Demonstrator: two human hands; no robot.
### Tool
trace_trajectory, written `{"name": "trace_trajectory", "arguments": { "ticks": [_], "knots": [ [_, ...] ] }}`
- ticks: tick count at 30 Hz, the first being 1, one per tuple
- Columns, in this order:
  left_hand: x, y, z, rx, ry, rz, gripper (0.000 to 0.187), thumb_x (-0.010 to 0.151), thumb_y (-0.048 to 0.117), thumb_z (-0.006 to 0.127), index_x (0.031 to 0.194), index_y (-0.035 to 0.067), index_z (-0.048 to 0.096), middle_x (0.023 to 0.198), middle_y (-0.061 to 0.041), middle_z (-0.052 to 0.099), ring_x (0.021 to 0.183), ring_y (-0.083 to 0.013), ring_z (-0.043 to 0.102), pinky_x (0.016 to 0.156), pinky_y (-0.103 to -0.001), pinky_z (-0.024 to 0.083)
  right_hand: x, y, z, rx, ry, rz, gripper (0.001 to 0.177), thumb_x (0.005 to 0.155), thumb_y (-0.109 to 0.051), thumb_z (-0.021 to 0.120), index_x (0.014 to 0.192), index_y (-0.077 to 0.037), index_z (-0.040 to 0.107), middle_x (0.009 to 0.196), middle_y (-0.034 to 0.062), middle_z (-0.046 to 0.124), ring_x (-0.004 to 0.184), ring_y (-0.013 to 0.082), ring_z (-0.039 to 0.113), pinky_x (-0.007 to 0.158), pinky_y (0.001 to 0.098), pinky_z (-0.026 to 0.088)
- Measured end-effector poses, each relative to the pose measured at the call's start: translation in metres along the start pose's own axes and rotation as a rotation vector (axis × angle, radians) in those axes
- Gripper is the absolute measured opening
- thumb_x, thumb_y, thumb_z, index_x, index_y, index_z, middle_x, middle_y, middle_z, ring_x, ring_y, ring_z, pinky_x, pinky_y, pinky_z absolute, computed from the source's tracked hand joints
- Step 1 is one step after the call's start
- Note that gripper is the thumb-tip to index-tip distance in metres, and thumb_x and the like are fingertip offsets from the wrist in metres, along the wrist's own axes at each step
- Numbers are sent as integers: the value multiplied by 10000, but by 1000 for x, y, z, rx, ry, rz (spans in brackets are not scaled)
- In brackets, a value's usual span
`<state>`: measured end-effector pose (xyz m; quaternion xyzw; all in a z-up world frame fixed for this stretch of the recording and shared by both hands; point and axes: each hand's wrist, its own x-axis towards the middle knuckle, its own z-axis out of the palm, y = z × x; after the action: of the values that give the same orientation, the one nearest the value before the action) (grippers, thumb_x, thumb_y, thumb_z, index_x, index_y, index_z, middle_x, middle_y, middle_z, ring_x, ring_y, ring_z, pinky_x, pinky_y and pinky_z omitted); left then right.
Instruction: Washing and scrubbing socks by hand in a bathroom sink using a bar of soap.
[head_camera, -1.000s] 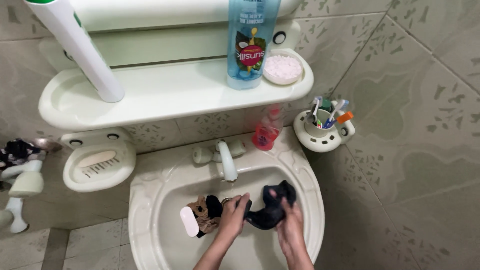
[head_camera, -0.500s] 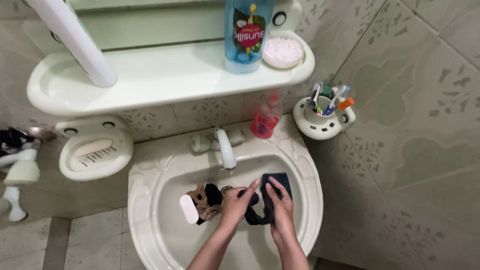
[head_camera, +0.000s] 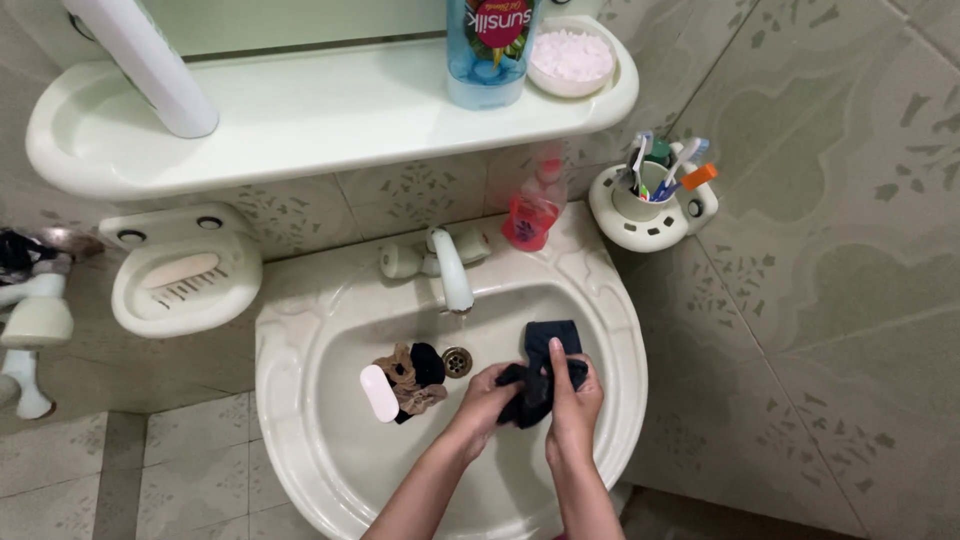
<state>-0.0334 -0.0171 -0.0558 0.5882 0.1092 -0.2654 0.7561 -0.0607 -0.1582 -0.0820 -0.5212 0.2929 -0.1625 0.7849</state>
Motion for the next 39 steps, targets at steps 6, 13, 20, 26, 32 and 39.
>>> {"name": "trace_trajectory", "arguments": {
  "ticks": [6, 13, 20, 26, 32, 39],
  "knots": [
    [22, -34, -24, -139, -108, -143, 286, 1014, 265, 609, 1062, -1, 703, 664, 1, 548, 438, -64, 441, 356, -241, 262, -41, -85, 43, 112, -123, 66, 293, 867, -62, 716, 1132, -101, 597, 1189, 106, 779, 995, 132, 725, 870, 286, 570],
    [-25, 60, -1, -157, 190, -374, 378, 919, 486, 622, 1130, 178, 683, 814, -23, 661, 643, -124, 626, 530, -255, 478, -40, -88, 39, 15, -99, 123, 358, 866, -46, 757, 1220, -4, 717, 1103, 182, 789, 1011, 191, 744, 910, 295, 568],
    [-31, 45, -4, 115, -511, 18, 426, 846, 141, 748, 1263, 166, 660, 1031, 32, 646, 876, -57, 608, 718, -237, 468, -19, -71, 20, -86, 105, 113, 296, 987, -308, 673, 946, -19, 718, 702, 22, 567, 628, 105, 486, 578, 262, 399],
    [-21, 21, -7, -29, -502, -287, 370, 974, 395, 682, 1240, 144, 630, 953, 53, 717, 787, -50, 659, 657, -230, 515, 14, -40, 11, 103, 197, -109, 564, 1122, -463, 508, 710, -80, 482, 642, 1, 454, 570, 108, 398, 541, 268, 314],
    [-33, 57, -6, 193, -502, -142, 298, 921, 108, 792, 1160, 79, 616, 813, 23, 622, 615, -82, 550, 520, -256, 425, -18, -88, 34, -11, 24, -30, 284, 1014, -308, 620, 974, -35, 688, 871, 46, 704, 800, 110, 636, 750, 244, 488],
    [8, 13, -39, -42, -250, -19, 126, 948, 69, 623, 837, 39, 571, 643, -3, 546, 430, -86, 450, 377, -258, 281, -33, -88, 30, -210, -328, 211, 409, 820, -89, 776, 1224, -59, 722, 978, -2, 766, 813, 67, 662, 707, 226, 525]
  ]
}}
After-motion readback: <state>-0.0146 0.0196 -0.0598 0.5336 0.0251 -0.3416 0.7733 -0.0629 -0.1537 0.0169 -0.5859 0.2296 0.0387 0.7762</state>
